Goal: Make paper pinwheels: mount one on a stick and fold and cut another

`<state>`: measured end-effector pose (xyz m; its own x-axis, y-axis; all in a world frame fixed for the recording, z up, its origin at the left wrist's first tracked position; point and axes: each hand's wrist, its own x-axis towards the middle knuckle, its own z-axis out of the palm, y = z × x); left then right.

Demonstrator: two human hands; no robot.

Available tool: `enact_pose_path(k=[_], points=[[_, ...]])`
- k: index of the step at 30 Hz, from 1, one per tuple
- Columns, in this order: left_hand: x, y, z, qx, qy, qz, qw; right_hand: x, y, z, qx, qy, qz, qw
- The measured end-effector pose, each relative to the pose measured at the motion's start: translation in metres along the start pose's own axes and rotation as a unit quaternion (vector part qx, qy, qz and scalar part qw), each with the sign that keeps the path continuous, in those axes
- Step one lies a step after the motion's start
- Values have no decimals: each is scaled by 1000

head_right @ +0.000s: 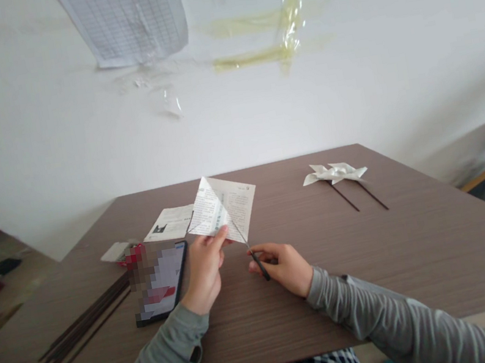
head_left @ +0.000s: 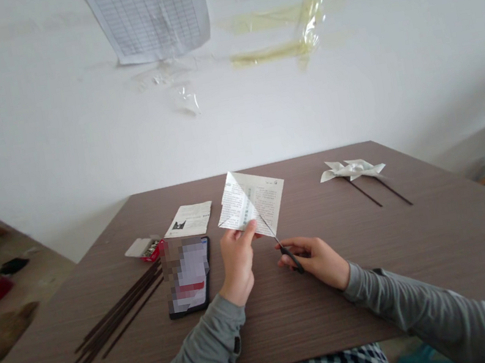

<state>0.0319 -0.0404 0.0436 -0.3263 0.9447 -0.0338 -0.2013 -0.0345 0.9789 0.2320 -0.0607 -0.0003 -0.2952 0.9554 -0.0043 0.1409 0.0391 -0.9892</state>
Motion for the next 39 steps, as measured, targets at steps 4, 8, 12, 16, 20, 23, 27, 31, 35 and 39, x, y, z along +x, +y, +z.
enact_pose_path(k=[4,8,12,16,20,23,27,31,35,39], points=[[-1,-1,-1,-2,-4,-1,1000,1,4,-1,-4,3,-7,1000],[-1,-1,-1,-10,-6,-2,1000,3,9,-1,1,3,-11,1000],[-2,-1,0,-14,-6,-10,1000,5,13,-1,10,0,-18,1000],[-2,-2,0,-14,-9,-11,1000,5,12,-1,6,-6,-17,1000],[0,-5,-2,-16,-14,-3,1000,3,9,-2,12,-3,-13,1000],[1,-6,-3,-19,-21,2,1000,3,9,-2,11,-2,-12,1000],[1,-6,-3,-23,-26,-2,999,5,14,-3,8,-2,-14,1000],[-1,-3,-3,-17,-29,-13,999,6,15,-3,-1,-5,-16,1000],[-2,-2,-3,-21,-33,-13,999,6,13,-3,-6,-3,-24,1000],[-2,-2,-3,-29,-37,-9,999,4,8,-1,-9,5,-19,1000]])
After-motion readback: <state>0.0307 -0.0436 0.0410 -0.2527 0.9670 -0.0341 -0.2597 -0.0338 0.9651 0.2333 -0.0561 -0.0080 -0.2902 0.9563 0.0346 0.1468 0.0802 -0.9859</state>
